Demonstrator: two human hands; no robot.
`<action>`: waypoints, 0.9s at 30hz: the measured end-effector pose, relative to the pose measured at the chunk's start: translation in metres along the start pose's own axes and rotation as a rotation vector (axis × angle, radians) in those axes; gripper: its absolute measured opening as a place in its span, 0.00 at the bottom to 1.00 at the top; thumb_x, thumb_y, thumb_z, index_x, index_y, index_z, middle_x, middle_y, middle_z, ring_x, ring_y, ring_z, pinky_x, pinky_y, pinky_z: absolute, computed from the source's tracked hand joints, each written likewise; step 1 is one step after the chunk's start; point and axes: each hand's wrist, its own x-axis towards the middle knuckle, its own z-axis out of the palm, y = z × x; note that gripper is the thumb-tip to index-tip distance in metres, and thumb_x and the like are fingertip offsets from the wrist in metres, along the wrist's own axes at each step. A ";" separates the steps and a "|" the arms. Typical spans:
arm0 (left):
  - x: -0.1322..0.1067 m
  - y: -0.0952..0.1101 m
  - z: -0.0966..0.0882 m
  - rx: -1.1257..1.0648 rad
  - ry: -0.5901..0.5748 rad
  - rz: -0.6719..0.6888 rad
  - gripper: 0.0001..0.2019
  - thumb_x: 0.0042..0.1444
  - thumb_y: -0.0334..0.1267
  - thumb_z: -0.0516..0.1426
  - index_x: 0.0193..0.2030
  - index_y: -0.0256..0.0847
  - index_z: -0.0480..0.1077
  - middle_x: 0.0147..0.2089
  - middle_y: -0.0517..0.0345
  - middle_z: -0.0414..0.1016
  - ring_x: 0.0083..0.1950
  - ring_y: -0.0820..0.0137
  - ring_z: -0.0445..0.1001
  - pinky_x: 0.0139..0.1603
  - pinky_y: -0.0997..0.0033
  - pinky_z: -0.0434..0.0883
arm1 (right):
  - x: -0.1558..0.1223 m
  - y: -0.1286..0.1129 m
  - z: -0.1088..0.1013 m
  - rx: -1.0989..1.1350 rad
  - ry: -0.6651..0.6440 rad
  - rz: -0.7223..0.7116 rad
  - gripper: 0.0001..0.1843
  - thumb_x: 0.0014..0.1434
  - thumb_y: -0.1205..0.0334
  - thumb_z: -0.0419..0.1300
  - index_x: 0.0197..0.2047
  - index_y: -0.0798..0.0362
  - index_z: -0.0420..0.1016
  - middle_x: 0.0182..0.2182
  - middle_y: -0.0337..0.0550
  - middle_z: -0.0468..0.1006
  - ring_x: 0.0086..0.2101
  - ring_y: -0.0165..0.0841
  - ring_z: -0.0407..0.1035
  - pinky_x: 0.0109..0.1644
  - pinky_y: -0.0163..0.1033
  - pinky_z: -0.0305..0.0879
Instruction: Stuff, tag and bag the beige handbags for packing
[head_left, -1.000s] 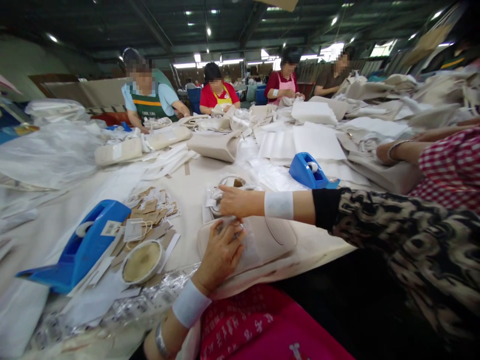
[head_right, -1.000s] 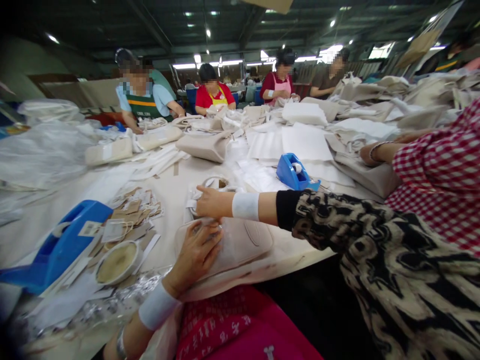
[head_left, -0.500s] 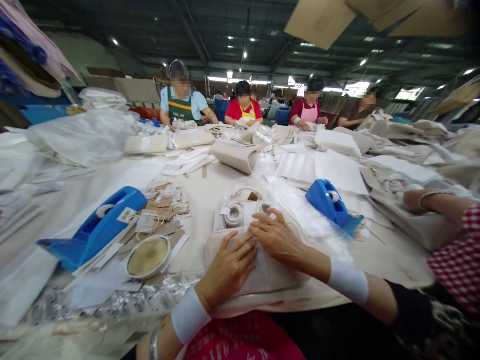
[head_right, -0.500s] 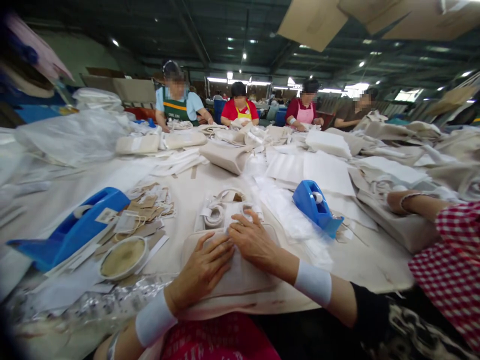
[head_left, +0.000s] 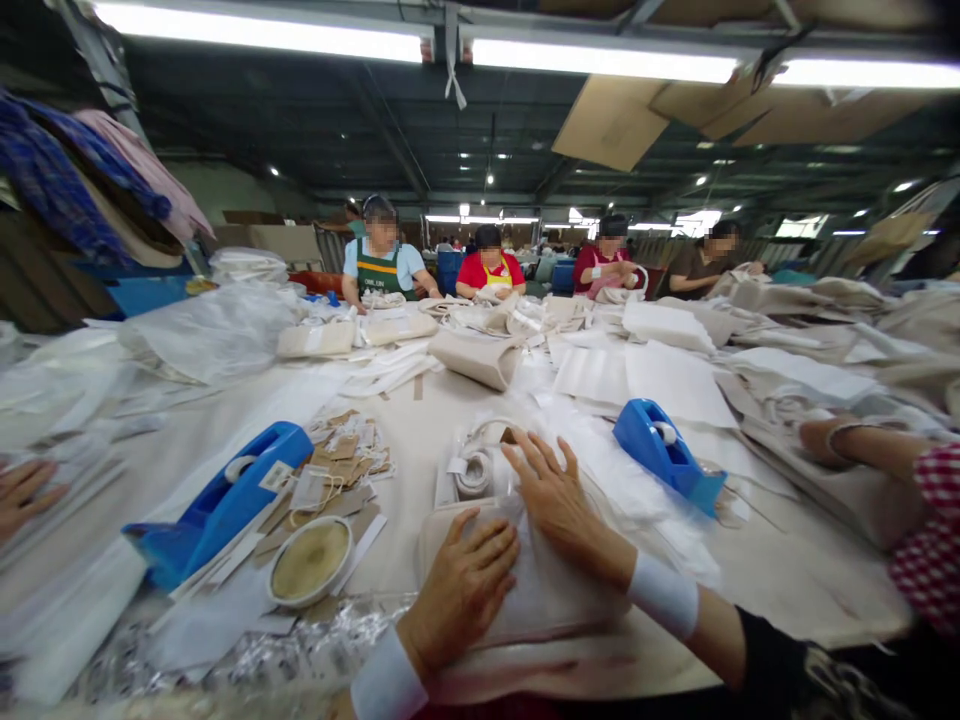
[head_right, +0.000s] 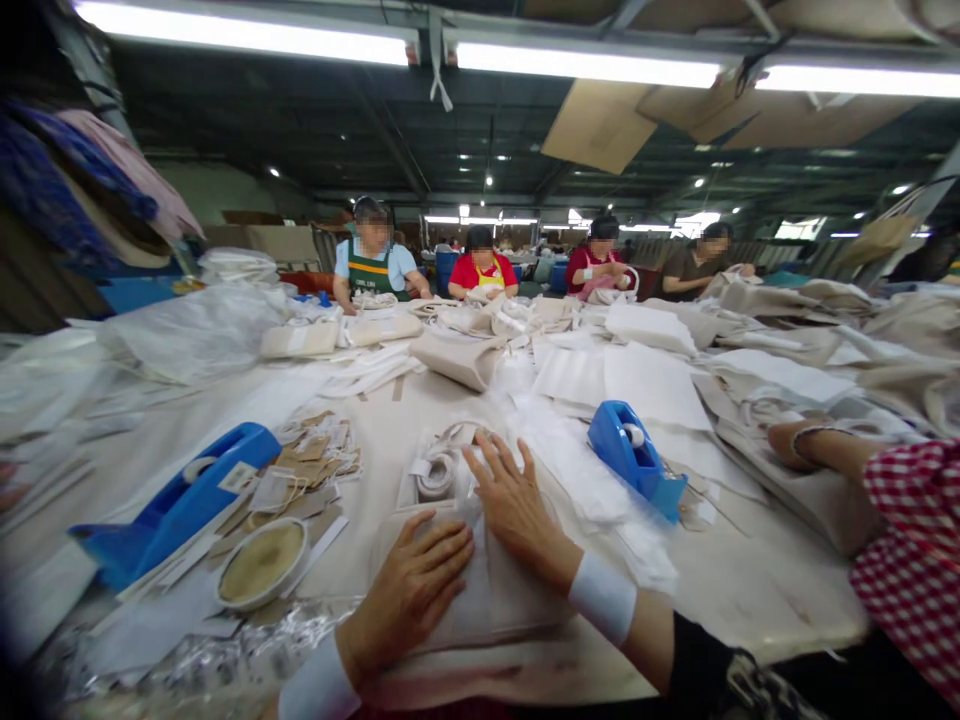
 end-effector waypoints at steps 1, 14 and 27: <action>-0.001 -0.001 0.000 -0.017 0.005 -0.006 0.17 0.63 0.34 0.54 0.59 0.42 0.68 0.57 0.52 0.75 0.60 0.63 0.70 0.64 0.50 0.61 | -0.006 0.003 -0.002 0.009 0.035 0.080 0.27 0.66 0.67 0.48 0.68 0.46 0.55 0.69 0.45 0.53 0.67 0.44 0.47 0.69 0.61 0.38; -0.005 -0.033 0.009 -0.176 0.161 -0.959 0.32 0.60 0.48 0.50 0.65 0.26 0.60 0.66 0.37 0.62 0.68 0.55 0.62 0.69 0.53 0.58 | -0.045 0.033 -0.012 0.799 -0.186 0.873 0.40 0.58 0.43 0.50 0.65 0.64 0.59 0.63 0.58 0.62 0.63 0.46 0.56 0.69 0.50 0.47; 0.044 -0.012 -0.032 0.361 -0.023 -0.413 0.23 0.61 0.41 0.51 0.62 0.35 0.65 0.68 0.39 0.59 0.68 0.49 0.60 0.63 0.43 0.64 | -0.100 0.033 -0.051 1.088 -0.312 0.910 0.44 0.52 0.49 0.56 0.67 0.65 0.55 0.58 0.59 0.66 0.53 0.45 0.65 0.59 0.48 0.59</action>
